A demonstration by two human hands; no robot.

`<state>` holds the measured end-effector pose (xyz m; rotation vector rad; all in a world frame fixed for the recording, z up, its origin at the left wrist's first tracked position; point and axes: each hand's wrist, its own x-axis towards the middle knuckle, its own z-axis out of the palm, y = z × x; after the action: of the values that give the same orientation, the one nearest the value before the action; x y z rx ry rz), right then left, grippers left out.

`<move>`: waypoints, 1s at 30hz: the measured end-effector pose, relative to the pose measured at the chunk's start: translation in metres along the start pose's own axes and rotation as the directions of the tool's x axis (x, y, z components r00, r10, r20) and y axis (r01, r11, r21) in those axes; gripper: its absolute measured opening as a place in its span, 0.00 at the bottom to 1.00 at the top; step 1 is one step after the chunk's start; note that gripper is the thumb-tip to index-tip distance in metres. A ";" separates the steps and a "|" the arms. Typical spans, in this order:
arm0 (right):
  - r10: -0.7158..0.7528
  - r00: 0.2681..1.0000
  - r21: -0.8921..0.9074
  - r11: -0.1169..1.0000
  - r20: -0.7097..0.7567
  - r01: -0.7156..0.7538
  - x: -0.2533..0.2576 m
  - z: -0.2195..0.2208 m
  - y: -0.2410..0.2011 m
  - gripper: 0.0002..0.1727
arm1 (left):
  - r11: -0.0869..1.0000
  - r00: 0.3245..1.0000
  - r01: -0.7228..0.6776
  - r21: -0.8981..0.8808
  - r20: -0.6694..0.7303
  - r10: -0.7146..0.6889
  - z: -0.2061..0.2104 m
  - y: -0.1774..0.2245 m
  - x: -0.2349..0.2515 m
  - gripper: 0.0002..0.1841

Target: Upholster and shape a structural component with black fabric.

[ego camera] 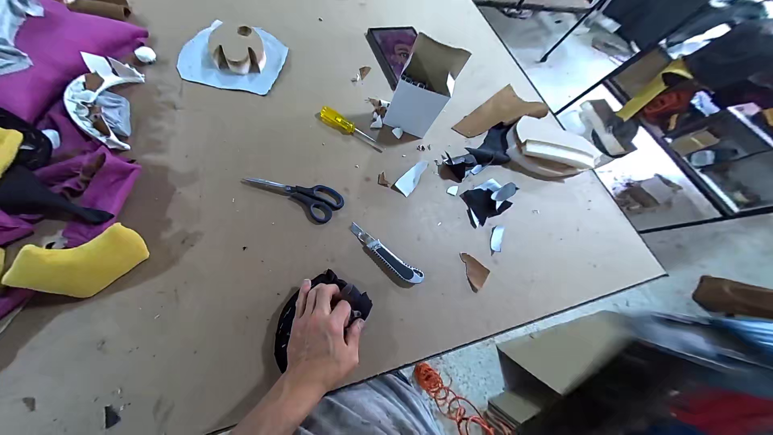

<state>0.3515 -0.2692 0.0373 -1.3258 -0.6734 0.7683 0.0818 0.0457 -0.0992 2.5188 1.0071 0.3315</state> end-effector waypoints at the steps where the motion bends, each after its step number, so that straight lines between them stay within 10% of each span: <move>1: 0.009 0.996 0.098 0.995 -0.084 0.000 0.002 0.010 0.012 0.21 | 0.999 1.000 0.006 0.043 0.013 -0.007 -0.001 0.004 0.002 0.18; 5: 0.183 0.983 0.454 0.874 0.019 -0.172 0.018 0.039 0.065 0.27 | 0.995 1.000 0.004 0.105 -0.011 -0.003 0.002 0.012 0.004 0.17; 12: 0.413 0.907 0.377 0.830 0.080 -0.411 0.015 0.059 0.088 0.39 | 0.974 0.974 0.029 -0.224 -0.211 -0.078 -0.048 -0.025 -0.032 0.17; 14: 0.440 0.887 0.052 0.898 -0.139 -0.437 0.029 0.063 0.077 0.32 | 0.965 0.959 0.075 -0.249 -0.246 -0.139 -0.059 -0.046 -0.052 0.20; 17: 0.314 0.838 -0.483 0.704 -0.446 -0.521 0.081 0.069 0.081 0.36 | 0.970 0.980 0.100 -0.221 -0.147 -0.135 -0.057 -0.049 -0.074 0.29; 22: 0.140 0.918 -0.844 0.361 -0.372 -0.397 0.152 0.033 0.118 0.31 | 0.997 0.995 0.076 -0.015 -0.059 -0.077 -0.017 -0.011 -0.063 0.47; 25: 0.018 0.986 -0.970 0.179 -0.167 -0.168 0.163 0.046 0.097 0.29 | 0.990 0.982 0.101 0.098 -0.167 -0.084 0.005 -0.014 -0.050 0.40; 28: -0.045 0.999 -0.953 0.303 0.009 0.022 0.156 0.086 0.078 0.26 | 0.997 0.929 0.075 0.015 -0.365 -0.065 0.003 -0.026 -0.047 0.28; 30: 0.044 0.995 -0.825 0.562 0.089 0.049 0.148 0.126 0.082 0.28 | 0.896 0.881 0.157 -0.415 -0.352 -0.317 -0.023 -0.022 -0.045 0.20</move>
<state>0.3292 -0.0693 -0.0275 -2.1620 -1.2121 0.5020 0.0283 0.0357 -0.0918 1.9858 1.2600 0.9167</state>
